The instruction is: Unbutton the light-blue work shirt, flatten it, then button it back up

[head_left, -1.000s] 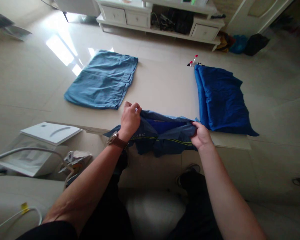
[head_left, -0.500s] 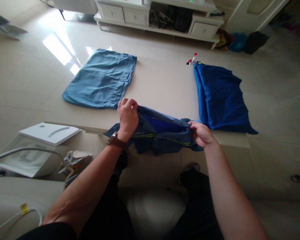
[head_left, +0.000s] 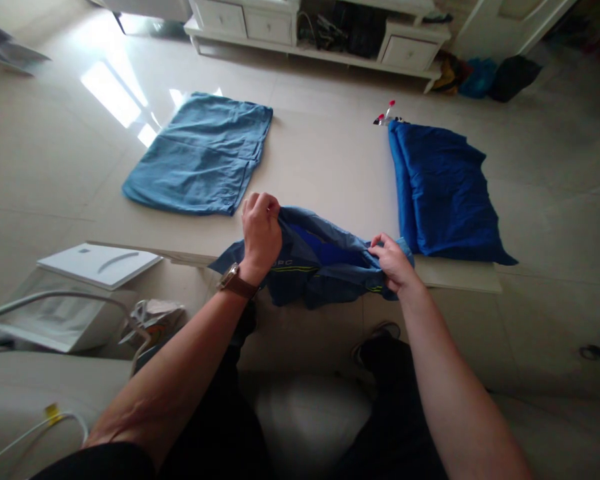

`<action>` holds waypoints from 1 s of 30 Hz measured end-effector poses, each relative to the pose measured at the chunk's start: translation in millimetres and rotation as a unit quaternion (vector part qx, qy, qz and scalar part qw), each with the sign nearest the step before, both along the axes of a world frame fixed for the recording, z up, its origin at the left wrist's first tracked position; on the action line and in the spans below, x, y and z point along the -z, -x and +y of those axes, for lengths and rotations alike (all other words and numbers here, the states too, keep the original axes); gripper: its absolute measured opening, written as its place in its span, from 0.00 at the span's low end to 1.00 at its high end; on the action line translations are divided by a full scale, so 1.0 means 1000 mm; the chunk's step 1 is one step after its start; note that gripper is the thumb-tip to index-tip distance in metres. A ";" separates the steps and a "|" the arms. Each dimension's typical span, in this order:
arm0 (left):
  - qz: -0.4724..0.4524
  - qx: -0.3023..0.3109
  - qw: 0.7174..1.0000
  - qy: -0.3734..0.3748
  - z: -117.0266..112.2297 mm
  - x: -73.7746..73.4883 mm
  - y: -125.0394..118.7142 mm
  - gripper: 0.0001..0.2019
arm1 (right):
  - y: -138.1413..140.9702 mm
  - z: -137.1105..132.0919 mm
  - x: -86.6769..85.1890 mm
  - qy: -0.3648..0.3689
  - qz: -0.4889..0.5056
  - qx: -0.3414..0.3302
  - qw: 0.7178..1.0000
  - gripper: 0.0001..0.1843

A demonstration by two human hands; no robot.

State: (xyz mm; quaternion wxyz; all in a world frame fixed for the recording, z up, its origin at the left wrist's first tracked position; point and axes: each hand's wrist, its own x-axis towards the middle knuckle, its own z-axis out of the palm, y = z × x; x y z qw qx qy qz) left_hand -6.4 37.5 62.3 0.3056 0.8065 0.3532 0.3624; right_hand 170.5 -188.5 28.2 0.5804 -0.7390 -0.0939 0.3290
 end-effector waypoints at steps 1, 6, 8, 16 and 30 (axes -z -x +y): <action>-0.002 -0.005 1.000 0.002 0.000 0.000 0.000 0.09 | -0.002 0.000 -0.002 -0.006 0.015 -0.004 1.000 0.15; -0.013 -0.037 0.999 0.014 0.004 0.002 0.001 0.10 | -0.009 -0.004 -0.019 -0.046 0.152 -0.017 0.987 0.13; -0.015 -0.045 0.999 0.022 0.005 0.004 0.001 0.10 | -0.009 -0.005 -0.024 -0.045 0.158 -0.016 0.986 0.13; -0.029 -0.047 0.998 0.028 0.008 0.006 0.000 0.10 | 0.005 -0.003 -0.030 -0.034 -0.105 -0.074 0.991 0.19; -0.022 -0.042 0.999 0.018 0.009 0.010 0.001 0.09 | 0.006 -0.001 -0.009 0.070 -0.409 -0.074 0.907 0.06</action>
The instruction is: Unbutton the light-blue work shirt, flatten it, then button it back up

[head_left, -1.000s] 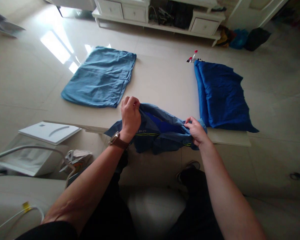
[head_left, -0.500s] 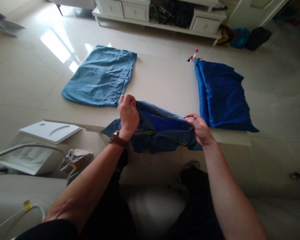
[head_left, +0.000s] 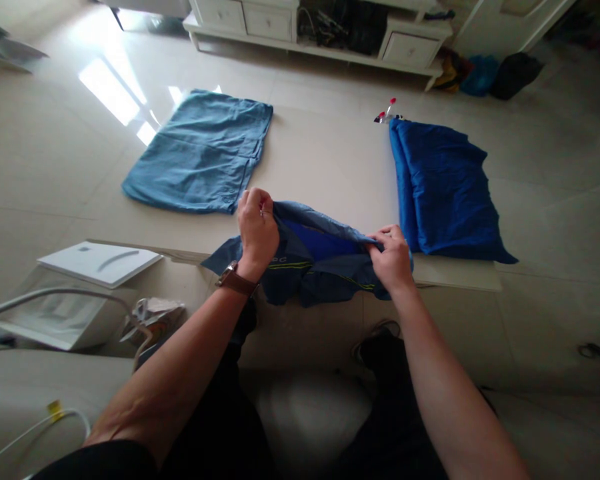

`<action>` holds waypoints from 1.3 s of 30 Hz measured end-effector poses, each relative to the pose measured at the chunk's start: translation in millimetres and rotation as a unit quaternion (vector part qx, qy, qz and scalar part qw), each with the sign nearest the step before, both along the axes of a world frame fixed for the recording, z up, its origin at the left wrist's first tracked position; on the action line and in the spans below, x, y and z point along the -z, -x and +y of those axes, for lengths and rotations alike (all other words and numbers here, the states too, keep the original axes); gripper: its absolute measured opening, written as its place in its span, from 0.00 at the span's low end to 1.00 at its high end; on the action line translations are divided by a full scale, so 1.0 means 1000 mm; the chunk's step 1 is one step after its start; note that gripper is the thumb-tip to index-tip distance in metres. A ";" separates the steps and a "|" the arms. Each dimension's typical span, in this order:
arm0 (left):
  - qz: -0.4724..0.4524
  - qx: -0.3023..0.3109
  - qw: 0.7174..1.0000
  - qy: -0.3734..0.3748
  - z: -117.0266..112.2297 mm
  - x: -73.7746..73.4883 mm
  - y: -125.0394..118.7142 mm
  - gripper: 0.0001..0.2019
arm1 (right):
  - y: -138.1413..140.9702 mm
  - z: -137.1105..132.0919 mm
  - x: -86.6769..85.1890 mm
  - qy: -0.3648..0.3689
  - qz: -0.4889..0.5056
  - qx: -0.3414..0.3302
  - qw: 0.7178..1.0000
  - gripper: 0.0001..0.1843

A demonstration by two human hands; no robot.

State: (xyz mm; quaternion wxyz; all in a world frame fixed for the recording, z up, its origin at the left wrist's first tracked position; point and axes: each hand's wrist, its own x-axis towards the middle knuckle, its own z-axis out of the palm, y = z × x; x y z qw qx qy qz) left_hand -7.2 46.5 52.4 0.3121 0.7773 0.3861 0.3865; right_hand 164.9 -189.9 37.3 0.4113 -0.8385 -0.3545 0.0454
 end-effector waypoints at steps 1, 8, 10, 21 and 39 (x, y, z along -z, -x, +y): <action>0.000 0.001 1.000 0.001 0.000 0.000 0.000 0.09 | -0.001 0.001 0.000 -0.024 0.039 0.017 0.999 0.08; 0.003 0.000 1.000 0.003 0.002 0.001 -0.001 0.09 | -0.012 -0.002 -0.007 -0.116 0.462 0.066 0.877 0.21; 0.003 0.001 1.000 0.001 0.002 0.002 -0.001 0.09 | -0.014 -0.006 -0.011 -0.111 0.517 0.055 0.847 0.17; -0.006 0.005 1.000 0.001 -0.001 0.007 -0.003 0.09 | 0.005 0.002 -0.009 -0.029 0.432 -0.015 0.901 0.25; -0.034 0.022 0.999 -0.012 -0.004 0.005 -0.003 0.10 | 0.012 0.008 -0.004 0.006 0.302 -0.080 0.950 0.16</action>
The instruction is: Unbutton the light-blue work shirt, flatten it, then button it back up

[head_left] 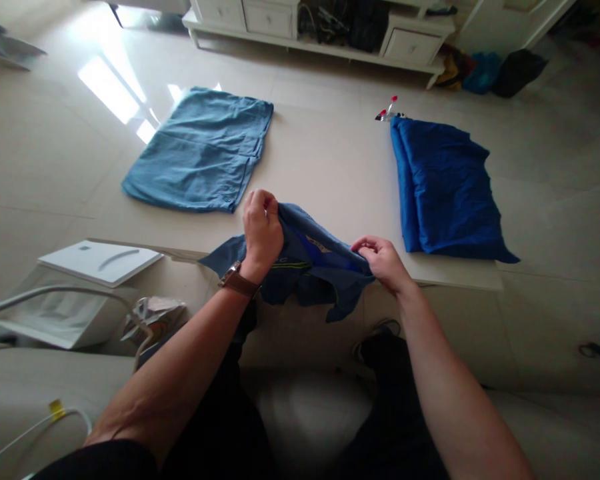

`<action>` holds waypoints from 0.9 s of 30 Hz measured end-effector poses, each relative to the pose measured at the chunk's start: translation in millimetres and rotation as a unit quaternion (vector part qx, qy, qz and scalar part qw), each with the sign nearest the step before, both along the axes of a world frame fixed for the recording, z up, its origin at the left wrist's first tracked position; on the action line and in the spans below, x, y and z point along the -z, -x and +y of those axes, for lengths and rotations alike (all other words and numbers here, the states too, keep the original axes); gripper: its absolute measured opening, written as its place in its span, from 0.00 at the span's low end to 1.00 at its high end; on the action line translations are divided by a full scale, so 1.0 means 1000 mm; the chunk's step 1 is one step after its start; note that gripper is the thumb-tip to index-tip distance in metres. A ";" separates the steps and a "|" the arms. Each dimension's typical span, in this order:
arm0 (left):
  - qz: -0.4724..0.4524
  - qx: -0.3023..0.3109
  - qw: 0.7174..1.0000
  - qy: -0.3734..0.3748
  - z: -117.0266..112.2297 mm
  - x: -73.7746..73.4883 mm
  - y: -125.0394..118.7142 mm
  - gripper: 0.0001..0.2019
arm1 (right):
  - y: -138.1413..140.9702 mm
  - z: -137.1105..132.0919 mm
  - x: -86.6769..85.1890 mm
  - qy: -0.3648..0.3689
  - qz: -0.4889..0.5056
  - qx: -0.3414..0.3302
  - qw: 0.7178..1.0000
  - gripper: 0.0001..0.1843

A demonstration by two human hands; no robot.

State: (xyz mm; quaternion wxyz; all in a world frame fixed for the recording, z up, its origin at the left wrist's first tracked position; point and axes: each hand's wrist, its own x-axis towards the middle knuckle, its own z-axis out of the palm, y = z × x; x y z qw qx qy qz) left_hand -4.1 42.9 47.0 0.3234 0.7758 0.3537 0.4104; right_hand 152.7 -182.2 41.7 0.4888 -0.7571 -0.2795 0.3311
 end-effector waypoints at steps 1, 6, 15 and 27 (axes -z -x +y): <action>0.000 -0.002 1.000 0.001 0.000 0.000 0.000 0.10 | 0.000 0.000 0.000 0.014 -0.057 -0.028 0.998 0.16; 0.008 0.011 1.000 0.002 -0.001 -0.002 0.002 0.10 | -0.002 -0.006 0.004 0.047 -0.294 -0.083 0.951 0.07; 0.079 0.049 0.995 -0.035 -0.004 -0.010 0.001 0.09 | -0.005 -0.011 -0.002 0.064 -0.465 0.088 0.878 0.17; 0.035 0.103 0.993 -0.038 -0.065 -0.140 0.071 0.06 | 0.043 -0.086 -0.177 -0.009 -0.591 0.108 0.799 0.14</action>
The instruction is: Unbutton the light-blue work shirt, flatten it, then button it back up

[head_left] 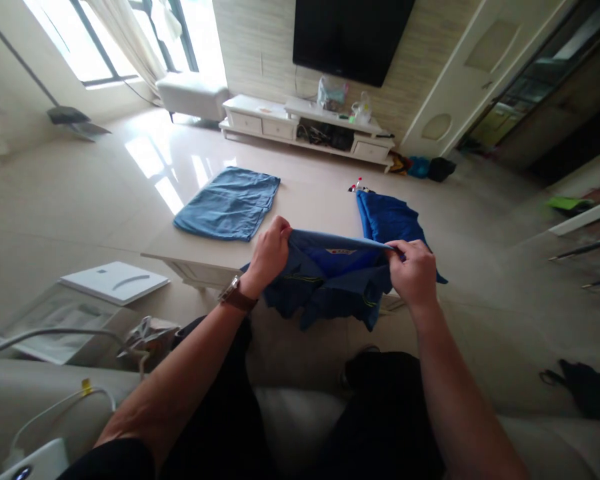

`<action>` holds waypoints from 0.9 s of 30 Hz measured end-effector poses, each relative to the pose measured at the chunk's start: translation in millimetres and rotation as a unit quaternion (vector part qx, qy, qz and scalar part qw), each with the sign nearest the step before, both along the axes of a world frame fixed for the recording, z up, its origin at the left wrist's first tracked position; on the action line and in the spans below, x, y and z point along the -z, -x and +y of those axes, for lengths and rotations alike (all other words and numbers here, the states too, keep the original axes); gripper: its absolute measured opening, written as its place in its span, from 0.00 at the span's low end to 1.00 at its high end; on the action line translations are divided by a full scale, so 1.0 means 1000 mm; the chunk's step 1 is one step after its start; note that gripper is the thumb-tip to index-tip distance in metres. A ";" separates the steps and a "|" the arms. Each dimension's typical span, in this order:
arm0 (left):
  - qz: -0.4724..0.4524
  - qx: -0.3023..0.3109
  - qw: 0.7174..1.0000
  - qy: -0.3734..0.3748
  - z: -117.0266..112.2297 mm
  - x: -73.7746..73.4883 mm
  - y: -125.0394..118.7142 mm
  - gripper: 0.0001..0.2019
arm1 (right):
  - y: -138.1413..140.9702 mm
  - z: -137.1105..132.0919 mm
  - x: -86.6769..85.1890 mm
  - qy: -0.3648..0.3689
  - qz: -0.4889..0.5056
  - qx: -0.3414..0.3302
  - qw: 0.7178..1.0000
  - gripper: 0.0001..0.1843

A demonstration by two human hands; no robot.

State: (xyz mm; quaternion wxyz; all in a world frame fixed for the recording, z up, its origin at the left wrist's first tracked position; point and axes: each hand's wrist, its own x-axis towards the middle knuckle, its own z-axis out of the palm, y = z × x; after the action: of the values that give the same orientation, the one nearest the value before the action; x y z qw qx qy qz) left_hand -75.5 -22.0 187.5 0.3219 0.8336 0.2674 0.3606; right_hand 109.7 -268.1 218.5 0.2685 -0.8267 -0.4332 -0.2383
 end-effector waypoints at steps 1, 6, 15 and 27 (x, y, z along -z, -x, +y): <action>-0.015 0.002 1.000 -0.016 -0.007 -0.016 0.011 0.06 | 0.009 -0.009 -0.019 -0.007 -0.010 -0.005 1.000 0.14; -0.122 -0.030 0.986 -0.113 -0.048 -0.083 0.066 0.05 | 0.068 -0.058 -0.100 -0.029 -0.058 -0.044 0.997 0.15; -0.142 0.008 0.975 -0.172 -0.096 -0.130 0.124 0.06 | 0.124 -0.111 -0.134 -0.066 -0.049 -0.074 0.994 0.26; 0.017 0.111 0.986 -0.127 0.078 -0.124 -0.059 0.08 | -0.068 0.069 -0.121 0.026 -0.049 -0.050 0.997 0.34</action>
State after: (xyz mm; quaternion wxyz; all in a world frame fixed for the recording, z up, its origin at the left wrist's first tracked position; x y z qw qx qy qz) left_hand -16.5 56.3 311.2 0.2471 0.8983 0.1309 0.3390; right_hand 178.1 -199.0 339.6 0.2369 -0.7983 -0.4924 -0.2532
